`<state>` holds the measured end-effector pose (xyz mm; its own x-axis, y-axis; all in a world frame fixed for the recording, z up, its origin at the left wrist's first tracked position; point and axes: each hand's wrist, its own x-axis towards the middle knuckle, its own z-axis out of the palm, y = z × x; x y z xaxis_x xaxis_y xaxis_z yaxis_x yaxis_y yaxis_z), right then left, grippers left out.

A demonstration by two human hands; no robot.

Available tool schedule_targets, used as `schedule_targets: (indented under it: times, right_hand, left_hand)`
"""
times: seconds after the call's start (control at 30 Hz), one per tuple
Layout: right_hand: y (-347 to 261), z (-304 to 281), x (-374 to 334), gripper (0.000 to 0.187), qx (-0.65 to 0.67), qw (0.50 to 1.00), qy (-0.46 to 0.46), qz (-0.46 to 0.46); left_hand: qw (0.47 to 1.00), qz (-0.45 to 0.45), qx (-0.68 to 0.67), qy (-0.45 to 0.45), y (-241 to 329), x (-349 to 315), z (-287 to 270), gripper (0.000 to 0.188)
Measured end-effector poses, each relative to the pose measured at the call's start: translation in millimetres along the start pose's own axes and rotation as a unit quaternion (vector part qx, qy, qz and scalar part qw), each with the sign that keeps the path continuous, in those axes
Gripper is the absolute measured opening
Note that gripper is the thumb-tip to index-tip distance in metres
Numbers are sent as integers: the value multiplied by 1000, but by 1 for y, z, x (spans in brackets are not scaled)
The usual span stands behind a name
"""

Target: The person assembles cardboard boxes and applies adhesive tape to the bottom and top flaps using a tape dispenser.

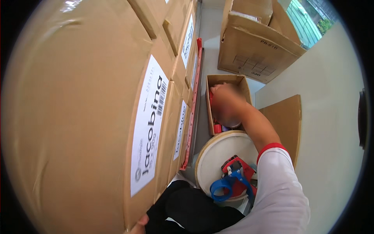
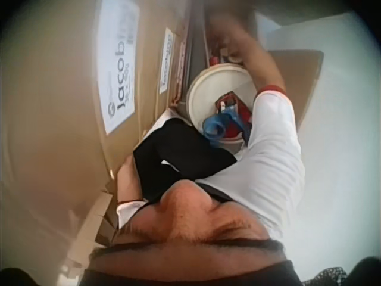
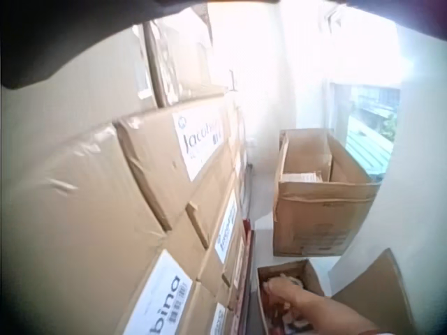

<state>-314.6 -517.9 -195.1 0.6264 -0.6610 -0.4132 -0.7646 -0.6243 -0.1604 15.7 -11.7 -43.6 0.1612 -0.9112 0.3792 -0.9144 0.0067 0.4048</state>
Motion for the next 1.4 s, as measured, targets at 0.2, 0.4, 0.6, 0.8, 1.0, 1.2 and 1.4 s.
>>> schedule_targets:
  times: [0.2,0.4,0.6,0.8,1.0,1.2,1.4]
  right_hand:
    - [-49,-122,-100,76,82,966,240,48]
    - [-129,-174,-230,84,686,617,379,-65]
    - [-220,-142,-358,68,766,511,307,-243]
    - [-317,-125,-408,72,748,545,226,-303]
    - [-380,-110,-417,68,689,612,198,-334]
    - [-428,-70,-397,61,783,546,22,-297]
    - [-468,0,-395,55,767,587,-93,-241]
  left_hand:
    - [988,101,-29,117,10,55,31,117]
    - [962,-25,-110,250,137,97,-28,106]
    - [899,161,-408,-17,286,33,-148,14]
    - [737,346,-577,70,386,-63,-249,7]
    - [696,289,-574,321,400,-98,-255,10]
    - [897,177,-355,195,274,-133,-253,19]
    - [873,-135,-367,291,143,-150,-121,66]
